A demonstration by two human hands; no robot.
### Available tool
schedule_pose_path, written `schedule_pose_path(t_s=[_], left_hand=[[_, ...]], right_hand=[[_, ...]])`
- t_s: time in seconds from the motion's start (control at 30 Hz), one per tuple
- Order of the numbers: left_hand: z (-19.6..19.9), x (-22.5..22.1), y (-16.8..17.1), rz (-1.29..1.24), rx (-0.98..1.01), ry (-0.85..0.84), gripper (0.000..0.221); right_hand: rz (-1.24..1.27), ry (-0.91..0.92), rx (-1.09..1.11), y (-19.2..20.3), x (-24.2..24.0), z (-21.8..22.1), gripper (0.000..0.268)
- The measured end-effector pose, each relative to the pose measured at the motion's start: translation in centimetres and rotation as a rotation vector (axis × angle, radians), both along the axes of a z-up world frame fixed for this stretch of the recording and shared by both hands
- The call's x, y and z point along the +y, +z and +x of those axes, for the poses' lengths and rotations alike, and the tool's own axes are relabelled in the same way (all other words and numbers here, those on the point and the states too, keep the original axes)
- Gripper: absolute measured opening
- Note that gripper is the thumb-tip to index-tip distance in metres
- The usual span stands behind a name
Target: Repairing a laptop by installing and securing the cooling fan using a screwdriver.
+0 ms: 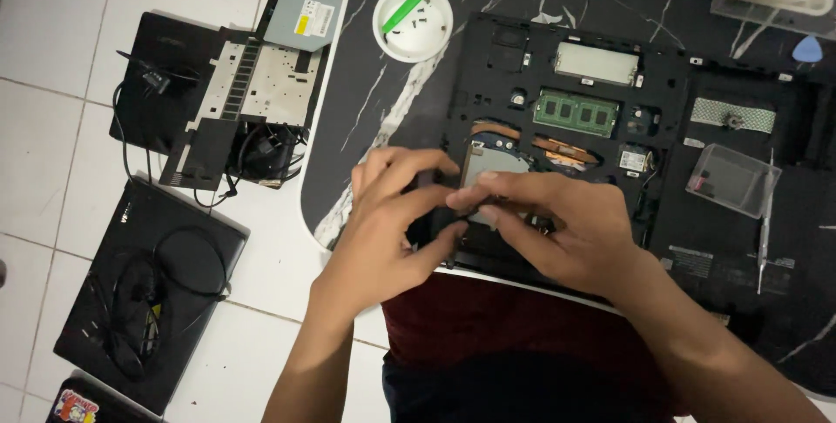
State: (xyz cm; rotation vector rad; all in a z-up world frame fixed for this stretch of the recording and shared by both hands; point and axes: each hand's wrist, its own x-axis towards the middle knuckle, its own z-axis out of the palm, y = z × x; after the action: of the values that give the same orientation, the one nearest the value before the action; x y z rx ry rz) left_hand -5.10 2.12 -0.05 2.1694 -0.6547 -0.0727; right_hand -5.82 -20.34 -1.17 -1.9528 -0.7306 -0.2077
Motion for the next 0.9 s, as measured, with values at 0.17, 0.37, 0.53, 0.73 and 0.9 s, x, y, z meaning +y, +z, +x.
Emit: schedule_pose_path(t_s=[0.17,0.37,0.53,0.73,0.9], left_hand=[[-0.1,0.0,-0.3,-0.014,-0.053,0.005,0.004],[0.2,-0.3,0.0,0.056,-0.065,-0.072,0.012],[0.7,-1.5,1.4,-0.083,0.003,-0.075,0.009],[2.6,-5.4,3.7,-0.373,0.149,-0.182,0.008],[2.6,-10.2,4.8,-0.545,0.268,-0.293,0.012]], right_hand=[[0.079,0.043,0.016,0.1,0.0,0.0,0.041],[0.17,0.043,0.087,-0.1,0.0,0.2,0.047],[0.392,0.001,-0.008,0.4,-0.7,1.2,0.046],[0.117,-0.112,-0.072,5.1,-6.7,0.3,0.048],[0.183,-0.461,0.251,5.5,-11.2,-2.7,0.03]])
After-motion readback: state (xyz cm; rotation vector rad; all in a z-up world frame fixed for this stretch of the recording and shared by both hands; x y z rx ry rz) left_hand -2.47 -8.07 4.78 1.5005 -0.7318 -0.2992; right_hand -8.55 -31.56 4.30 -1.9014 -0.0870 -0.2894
